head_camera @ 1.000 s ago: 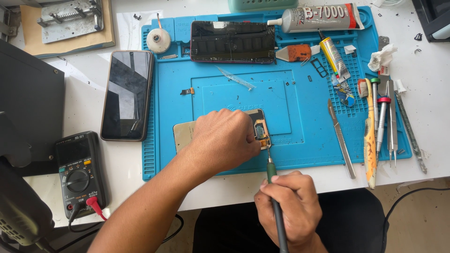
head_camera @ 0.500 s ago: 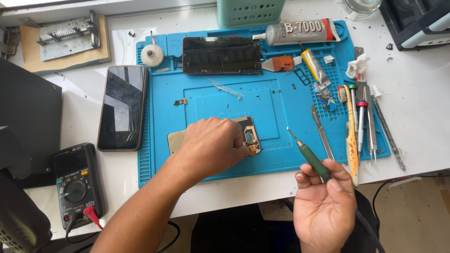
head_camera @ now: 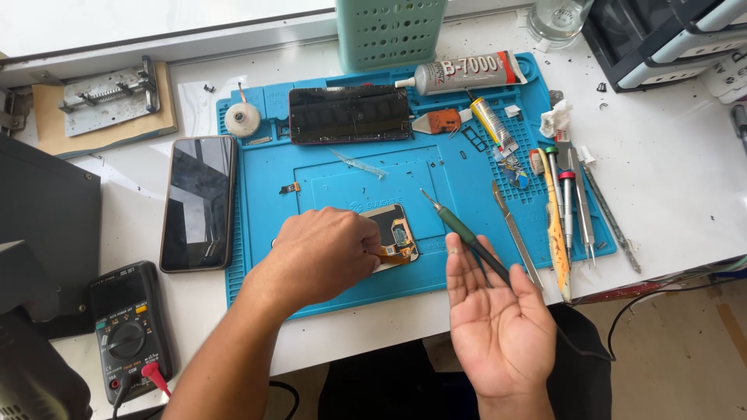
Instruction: Soldering a ribbon cable onto a mobile phone component using a soldering iron and tweezers at a repair station.
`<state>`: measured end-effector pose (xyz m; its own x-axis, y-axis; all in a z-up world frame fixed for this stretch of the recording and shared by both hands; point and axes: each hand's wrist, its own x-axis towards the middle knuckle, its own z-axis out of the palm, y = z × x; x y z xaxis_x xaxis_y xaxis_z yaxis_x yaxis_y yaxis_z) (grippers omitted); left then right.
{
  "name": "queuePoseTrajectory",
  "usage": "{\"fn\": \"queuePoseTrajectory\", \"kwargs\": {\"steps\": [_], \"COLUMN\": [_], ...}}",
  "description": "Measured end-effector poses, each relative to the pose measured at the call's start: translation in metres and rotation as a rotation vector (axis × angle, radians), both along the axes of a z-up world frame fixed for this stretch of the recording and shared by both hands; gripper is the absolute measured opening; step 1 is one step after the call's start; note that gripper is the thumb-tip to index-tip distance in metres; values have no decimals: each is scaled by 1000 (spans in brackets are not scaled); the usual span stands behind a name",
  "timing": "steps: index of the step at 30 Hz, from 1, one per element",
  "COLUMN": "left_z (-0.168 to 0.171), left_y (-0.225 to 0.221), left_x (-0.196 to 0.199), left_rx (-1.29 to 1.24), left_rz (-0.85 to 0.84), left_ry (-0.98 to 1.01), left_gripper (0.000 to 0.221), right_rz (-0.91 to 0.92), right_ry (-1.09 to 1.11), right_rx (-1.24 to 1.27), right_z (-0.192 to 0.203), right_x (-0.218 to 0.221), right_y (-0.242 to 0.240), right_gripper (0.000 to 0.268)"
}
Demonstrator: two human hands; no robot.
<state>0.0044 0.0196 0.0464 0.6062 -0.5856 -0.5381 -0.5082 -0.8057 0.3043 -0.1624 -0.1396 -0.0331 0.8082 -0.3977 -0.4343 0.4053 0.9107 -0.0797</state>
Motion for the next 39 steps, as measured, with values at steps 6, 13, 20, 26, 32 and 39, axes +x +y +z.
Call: {"fn": "queuePoseTrajectory", "kwargs": {"steps": [6,13,20,26,32,39], "left_z": [-1,-6,-10,-8,-11,-34], "left_y": [0,2,1,-4,-4,-15], "left_x": [0,0,0,-3,-5,-8], "left_rx": [-20,-67,-70,-106,-123,-260], "left_rz": [1,-6,-6,49,97,142], "left_ry": [2,-37,-64,-28,-6,-61], "left_gripper": [17,21,22,26,33,39], "right_rz": [67,108,189,133,269,206], "right_ry": [-103,-203,-81,750,840,685], "right_rx": [149,214,-530,-2632,-2718,-2661], "right_z": [-8,-3,28,17,-5,-2], "right_x": [2,-4,-22,5,8,-9], "right_y": [-9,-12,-12,-39,-42,-38], "right_gripper": [66,71,40,36,35,35]}}
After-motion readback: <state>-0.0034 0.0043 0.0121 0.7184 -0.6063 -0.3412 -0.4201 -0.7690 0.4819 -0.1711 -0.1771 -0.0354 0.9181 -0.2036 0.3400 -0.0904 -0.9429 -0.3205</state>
